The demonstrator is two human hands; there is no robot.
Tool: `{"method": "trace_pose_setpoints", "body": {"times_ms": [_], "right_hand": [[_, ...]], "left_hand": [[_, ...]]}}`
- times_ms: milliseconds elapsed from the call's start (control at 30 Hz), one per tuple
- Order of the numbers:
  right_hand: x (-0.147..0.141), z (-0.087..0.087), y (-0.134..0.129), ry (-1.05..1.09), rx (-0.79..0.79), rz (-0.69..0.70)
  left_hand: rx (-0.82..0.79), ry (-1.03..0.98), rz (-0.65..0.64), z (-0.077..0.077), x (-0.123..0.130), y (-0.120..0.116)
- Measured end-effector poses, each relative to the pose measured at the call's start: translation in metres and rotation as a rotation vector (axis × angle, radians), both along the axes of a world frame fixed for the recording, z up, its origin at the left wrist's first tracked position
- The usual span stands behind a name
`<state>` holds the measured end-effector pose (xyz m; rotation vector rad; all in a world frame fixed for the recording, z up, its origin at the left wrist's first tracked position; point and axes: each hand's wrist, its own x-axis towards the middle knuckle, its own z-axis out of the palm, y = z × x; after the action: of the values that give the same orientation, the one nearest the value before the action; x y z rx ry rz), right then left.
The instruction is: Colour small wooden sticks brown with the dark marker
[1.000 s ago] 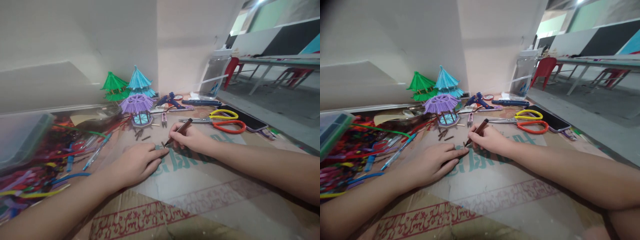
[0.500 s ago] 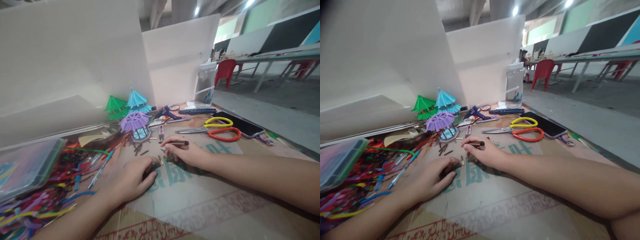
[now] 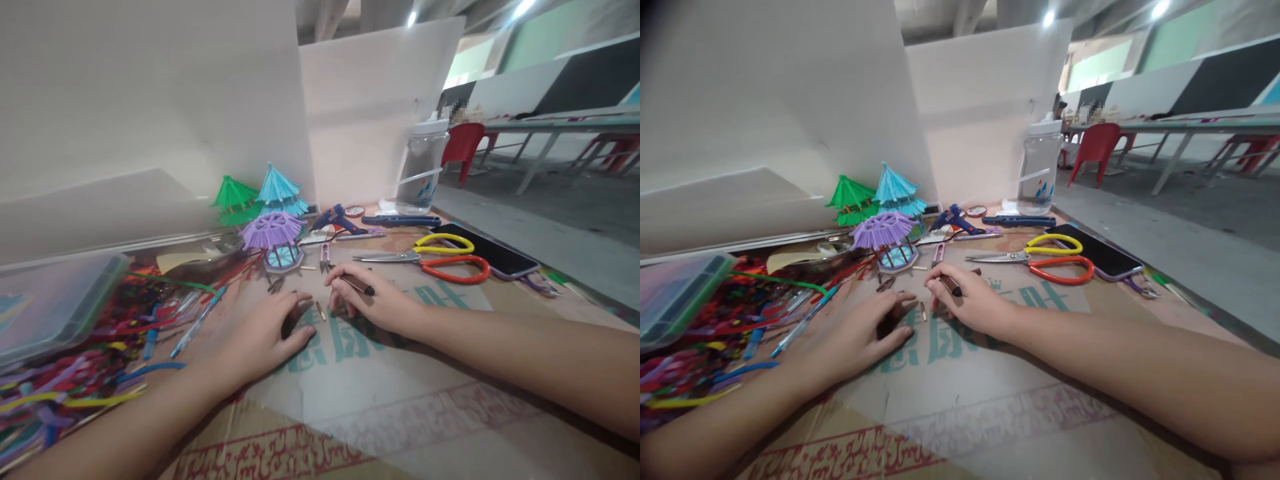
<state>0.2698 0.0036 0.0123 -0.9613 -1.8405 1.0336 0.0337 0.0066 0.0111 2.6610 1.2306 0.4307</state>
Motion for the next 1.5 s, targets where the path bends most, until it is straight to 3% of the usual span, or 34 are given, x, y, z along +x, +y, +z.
{"method": "trace_pose_setpoints", "body": {"times_ms": [200, 400, 633, 833, 1067, 1500], "right_hand": [[0.001, -0.005, 0.003, 0.052, -0.006, 0.016], [0.002, 0.001, 0.001, -0.024, -0.015, -0.026], [0.001, 0.011, -0.008, -0.092, 0.08, -0.131], [0.0, 0.007, -0.005, -0.062, -0.019, -0.135], [-0.004, 0.006, -0.002, -0.045, -0.115, -0.115], [-0.001, 0.001, 0.0, -0.133, -0.158, -0.062]], "left_hand": [[0.056, 0.101, 0.037, 0.008, 0.019, 0.0], [0.024, -0.016, 0.092, -0.003, 0.021, 0.001], [0.022, -0.088, 0.055, -0.007, 0.018, 0.004], [-0.048, -0.11, -0.045, -0.006, 0.012, 0.009], [-0.016, -0.084, -0.114, 0.003, 0.007, 0.011], [-0.009, -0.053, -0.107, 0.002, 0.009, 0.013]]}}
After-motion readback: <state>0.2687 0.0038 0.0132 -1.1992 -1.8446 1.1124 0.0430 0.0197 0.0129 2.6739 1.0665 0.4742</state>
